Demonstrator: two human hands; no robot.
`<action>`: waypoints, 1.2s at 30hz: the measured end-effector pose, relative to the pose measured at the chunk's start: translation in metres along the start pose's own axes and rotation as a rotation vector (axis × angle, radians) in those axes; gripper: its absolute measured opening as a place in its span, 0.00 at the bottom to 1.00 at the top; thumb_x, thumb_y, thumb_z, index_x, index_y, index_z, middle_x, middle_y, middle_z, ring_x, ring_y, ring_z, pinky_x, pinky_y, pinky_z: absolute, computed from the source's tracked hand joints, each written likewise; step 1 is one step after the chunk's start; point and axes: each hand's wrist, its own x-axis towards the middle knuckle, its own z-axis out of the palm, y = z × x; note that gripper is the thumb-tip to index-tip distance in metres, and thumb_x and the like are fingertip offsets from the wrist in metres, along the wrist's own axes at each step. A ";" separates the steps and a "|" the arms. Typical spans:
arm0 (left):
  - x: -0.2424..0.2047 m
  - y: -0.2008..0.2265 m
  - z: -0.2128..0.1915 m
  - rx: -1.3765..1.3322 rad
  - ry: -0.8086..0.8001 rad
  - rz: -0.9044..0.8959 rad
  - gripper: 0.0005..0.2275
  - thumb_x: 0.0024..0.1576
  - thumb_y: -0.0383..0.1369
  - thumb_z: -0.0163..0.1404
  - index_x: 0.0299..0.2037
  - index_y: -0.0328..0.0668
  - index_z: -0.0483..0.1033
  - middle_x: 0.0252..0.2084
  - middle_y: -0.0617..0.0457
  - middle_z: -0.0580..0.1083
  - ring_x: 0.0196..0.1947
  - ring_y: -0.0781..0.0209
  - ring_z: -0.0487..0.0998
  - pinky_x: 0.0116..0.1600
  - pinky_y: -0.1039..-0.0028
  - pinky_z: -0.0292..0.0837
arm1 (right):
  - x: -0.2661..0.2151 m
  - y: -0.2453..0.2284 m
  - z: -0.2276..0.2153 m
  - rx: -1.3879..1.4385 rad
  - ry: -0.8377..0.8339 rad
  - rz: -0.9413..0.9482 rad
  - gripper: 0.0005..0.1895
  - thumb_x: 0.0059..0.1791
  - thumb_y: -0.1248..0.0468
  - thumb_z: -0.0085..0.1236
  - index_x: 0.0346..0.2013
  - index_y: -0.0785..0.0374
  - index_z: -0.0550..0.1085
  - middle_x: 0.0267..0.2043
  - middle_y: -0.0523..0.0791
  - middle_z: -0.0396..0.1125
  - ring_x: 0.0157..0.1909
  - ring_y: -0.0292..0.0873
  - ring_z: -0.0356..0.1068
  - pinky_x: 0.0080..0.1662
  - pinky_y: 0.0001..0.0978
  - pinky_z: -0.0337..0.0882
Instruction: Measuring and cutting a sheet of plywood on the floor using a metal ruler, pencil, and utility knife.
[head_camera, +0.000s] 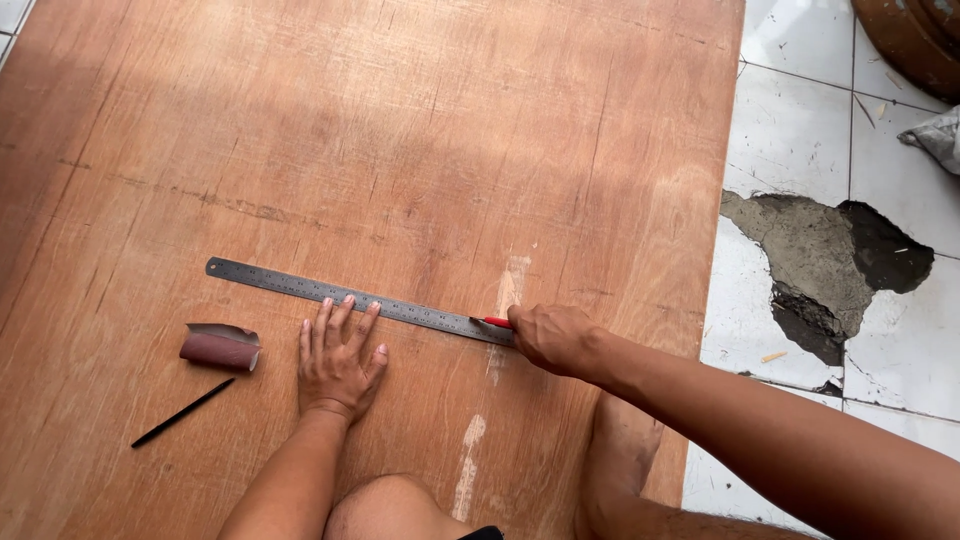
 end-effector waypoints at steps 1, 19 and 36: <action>-0.002 0.000 0.000 0.001 -0.005 -0.005 0.23 0.50 0.50 0.29 0.59 0.74 0.53 0.60 0.58 0.53 0.64 0.54 0.48 0.64 0.56 0.43 | -0.002 0.003 0.005 -0.008 -0.015 0.010 0.10 0.48 0.59 0.29 0.36 0.55 0.61 0.30 0.53 0.68 0.38 0.52 0.70 0.38 0.46 0.71; -0.002 0.002 0.004 0.076 0.077 0.043 0.24 0.50 0.48 0.30 0.60 0.68 0.53 0.59 0.55 0.54 0.64 0.52 0.49 0.63 0.54 0.44 | 0.000 -0.008 0.014 0.716 0.321 0.101 0.12 0.40 0.55 0.54 0.32 0.57 0.67 0.26 0.51 0.66 0.36 0.55 0.69 0.36 0.40 0.68; -0.013 0.038 0.012 0.033 0.071 0.429 0.27 0.47 0.53 0.33 0.59 0.64 0.54 0.53 0.55 0.57 0.59 0.52 0.53 0.62 0.56 0.44 | 0.014 -0.014 0.014 0.648 0.255 0.163 0.14 0.38 0.55 0.56 0.33 0.56 0.68 0.31 0.51 0.68 0.41 0.53 0.69 0.40 0.40 0.68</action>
